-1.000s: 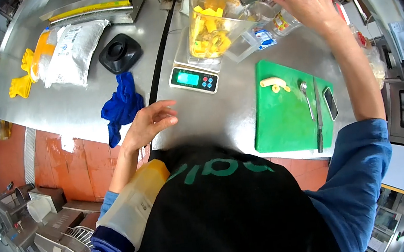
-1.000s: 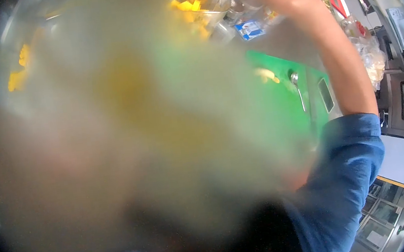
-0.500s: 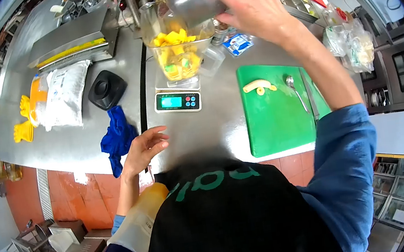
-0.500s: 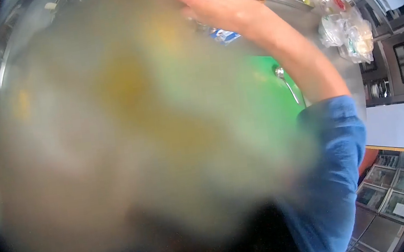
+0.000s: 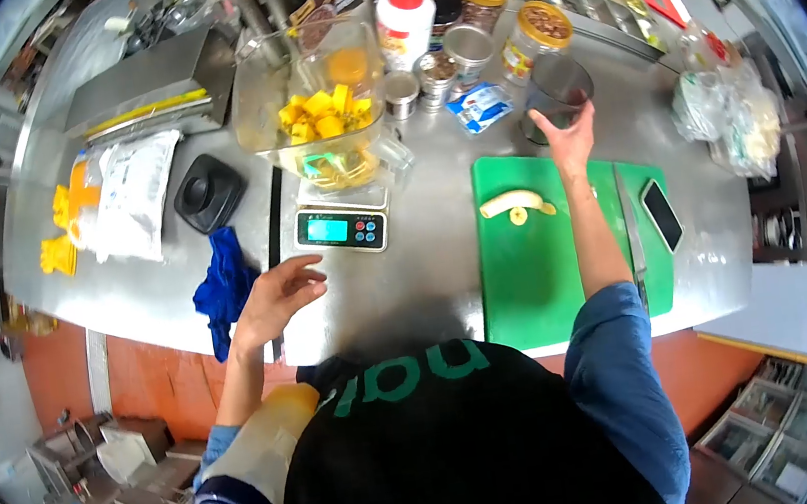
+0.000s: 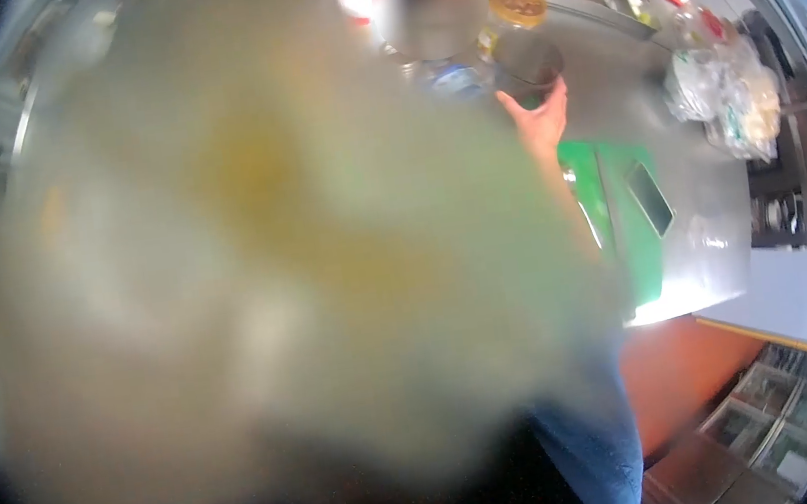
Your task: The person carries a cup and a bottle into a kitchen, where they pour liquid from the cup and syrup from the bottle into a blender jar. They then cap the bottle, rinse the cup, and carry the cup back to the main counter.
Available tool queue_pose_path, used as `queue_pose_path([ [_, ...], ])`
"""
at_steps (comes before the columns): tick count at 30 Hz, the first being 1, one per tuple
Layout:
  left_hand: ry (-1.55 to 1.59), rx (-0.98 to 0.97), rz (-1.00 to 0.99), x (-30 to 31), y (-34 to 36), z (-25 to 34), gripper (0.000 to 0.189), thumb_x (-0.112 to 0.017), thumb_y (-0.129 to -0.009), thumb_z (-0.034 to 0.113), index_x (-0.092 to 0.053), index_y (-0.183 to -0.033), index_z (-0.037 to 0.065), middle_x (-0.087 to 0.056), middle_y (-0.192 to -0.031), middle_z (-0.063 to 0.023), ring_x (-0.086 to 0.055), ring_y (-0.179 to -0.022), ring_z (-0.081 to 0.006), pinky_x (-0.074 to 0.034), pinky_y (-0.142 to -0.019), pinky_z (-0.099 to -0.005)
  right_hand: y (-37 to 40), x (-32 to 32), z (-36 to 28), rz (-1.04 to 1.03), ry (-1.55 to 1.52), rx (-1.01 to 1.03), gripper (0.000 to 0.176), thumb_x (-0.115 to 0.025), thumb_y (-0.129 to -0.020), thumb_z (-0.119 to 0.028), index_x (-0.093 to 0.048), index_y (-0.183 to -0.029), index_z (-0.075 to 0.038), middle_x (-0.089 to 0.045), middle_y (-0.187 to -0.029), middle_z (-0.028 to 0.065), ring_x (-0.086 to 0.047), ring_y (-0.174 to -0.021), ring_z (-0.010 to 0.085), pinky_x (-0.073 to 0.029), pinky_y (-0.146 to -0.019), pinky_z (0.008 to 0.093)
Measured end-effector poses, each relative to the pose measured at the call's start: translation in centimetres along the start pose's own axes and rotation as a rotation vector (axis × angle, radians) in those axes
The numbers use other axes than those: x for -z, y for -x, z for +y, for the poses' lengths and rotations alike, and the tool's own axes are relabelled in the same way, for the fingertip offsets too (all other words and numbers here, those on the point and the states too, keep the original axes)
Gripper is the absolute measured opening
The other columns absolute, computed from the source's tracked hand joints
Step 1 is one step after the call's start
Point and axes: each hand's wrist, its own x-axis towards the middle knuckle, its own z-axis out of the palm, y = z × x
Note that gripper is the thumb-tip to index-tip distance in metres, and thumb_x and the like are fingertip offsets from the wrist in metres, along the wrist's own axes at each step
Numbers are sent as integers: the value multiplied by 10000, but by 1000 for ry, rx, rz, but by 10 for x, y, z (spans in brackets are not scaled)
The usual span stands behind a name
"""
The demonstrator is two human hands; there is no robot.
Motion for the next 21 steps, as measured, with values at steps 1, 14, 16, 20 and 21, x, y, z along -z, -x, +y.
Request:
queue_pose_path([
  [1, -2, 0, 5, -4, -2, 2, 434, -696, -890, 151, -551, -1266, -10, -665, -1048, -124, -632, -961, -144, -507, -860, -270, 1, -5, 23, 54, -9, 65, 933, -894, -625, -349, -412, -1326, 34, -513, -1277, 177, -510, -1175, 272, -416, -998, 393],
  [14, -155, -21, -552, -34, -75, -41, 447, -648, -888, 320, -597, -1189, -6, -659, -1087, -162, -655, -933, -238, -566, -721, -355, 195, 62, -287, -1349, -423, 273, 714, -829, -673, -129, -529, -1313, -31, -575, -1302, 133, -507, -1260, 277, -353, -1085, 420],
  [16, -166, -29, -669, -43, -85, -42, 442, -632, -900, 309, -586, -1199, -13, -651, -1101, -177, -658, -934, -250, -579, -690, -361, 221, 26, -318, -1564, -687, 451, 859, -815, -699, -150, -377, -1429, -34, -441, -1449, 136, -391, -1364, 300, -291, -1127, 415],
  [20, -65, 133, -850, -32, -84, -37, 456, -581, -940, 297, -534, -1262, -22, -639, -1123, -216, -668, -956, -299, -585, -726, -396, 249, -15, -350, -1815, -1070, 525, 925, -777, -626, -145, -332, -1428, -20, -347, -1502, 159, -337, -1390, 305, -266, -1138, 420],
  [21, -15, 146, -788, -22, -81, -46, 464, -583, -938, 305, -538, -1267, -20, -640, -1128, -209, -666, -956, -294, -577, -759, -404, 252, -16, -354, -1843, -1022, 489, 915, -792, -630, -166, -346, -1415, -18, -362, -1489, 156, -364, -1368, 305, -273, -1133, 421],
])
